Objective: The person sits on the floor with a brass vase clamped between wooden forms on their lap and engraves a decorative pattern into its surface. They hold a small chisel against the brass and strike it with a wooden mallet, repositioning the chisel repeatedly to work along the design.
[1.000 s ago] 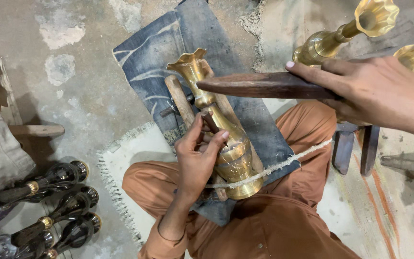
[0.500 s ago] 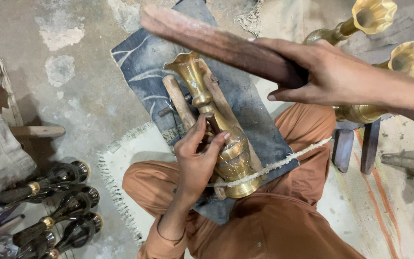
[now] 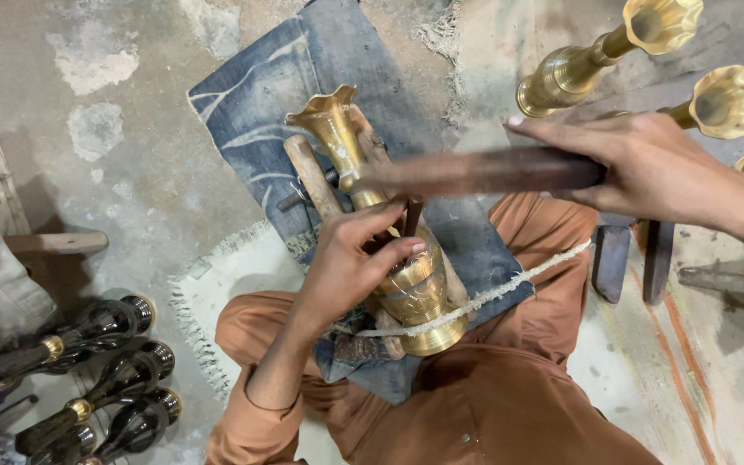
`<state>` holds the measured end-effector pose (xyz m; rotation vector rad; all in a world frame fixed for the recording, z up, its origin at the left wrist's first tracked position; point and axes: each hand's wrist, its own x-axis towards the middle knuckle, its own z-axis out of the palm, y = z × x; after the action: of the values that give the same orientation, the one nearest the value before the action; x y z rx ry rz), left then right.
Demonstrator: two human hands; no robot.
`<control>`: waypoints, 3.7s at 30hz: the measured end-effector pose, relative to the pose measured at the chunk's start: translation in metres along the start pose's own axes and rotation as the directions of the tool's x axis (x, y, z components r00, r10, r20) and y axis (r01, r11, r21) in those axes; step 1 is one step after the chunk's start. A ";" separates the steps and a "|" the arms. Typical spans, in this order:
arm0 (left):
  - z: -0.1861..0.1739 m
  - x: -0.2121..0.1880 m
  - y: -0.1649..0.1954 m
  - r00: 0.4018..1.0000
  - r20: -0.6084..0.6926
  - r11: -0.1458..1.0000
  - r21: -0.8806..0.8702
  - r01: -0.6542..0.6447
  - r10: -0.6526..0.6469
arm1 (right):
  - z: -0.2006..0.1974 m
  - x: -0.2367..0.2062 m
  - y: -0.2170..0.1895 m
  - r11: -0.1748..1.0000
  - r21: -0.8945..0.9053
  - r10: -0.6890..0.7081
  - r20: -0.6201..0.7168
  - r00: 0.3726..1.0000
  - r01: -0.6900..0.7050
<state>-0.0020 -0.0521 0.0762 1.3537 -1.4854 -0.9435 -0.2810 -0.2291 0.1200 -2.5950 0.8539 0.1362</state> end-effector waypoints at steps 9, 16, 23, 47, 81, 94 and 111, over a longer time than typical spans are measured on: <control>-0.009 0.019 -0.007 0.967 0.230 0.992 0.022 -0.122 0.114 | 0.066 -0.047 0.010 0.874 0.475 0.258 -0.280 0.925 -0.100; -0.011 0.043 -0.016 0.874 0.479 0.996 0.003 -0.089 0.076 | 0.123 -0.078 -0.014 0.939 0.339 0.250 -0.540 0.804 -0.064; -0.012 0.056 -0.018 0.760 0.620 0.976 -0.043 -0.214 0.195 | 0.145 -0.103 -0.028 0.971 0.190 0.228 -0.552 0.802 -0.146; -0.014 0.062 0.000 0.506 0.803 0.917 -0.120 -0.380 0.314 | 0.181 -0.119 -0.045 0.944 0.311 0.190 -0.786 0.588 0.110; 0.005 -0.029 0.000 0.931 -0.198 0.885 -0.419 0.204 -0.308 | 0.090 -0.103 0.013 0.993 -0.081 0.051 -0.401 0.915 -0.090; 0.047 -0.044 -0.012 0.823 -0.456 0.913 -0.372 0.170 -0.339 | -0.032 -0.022 -0.022 0.505 -0.847 -0.052 0.163 0.985 0.167; 0.036 -0.040 0.000 0.889 -0.376 0.959 -0.205 0.196 -0.262 | -0.072 0.039 -0.062 0.881 -0.392 -0.201 0.196 0.960 0.264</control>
<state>-0.0356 -0.0135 0.0599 1.5169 -0.9328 -0.8474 -0.2149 -0.2343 0.1989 -3.0102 0.4894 0.4857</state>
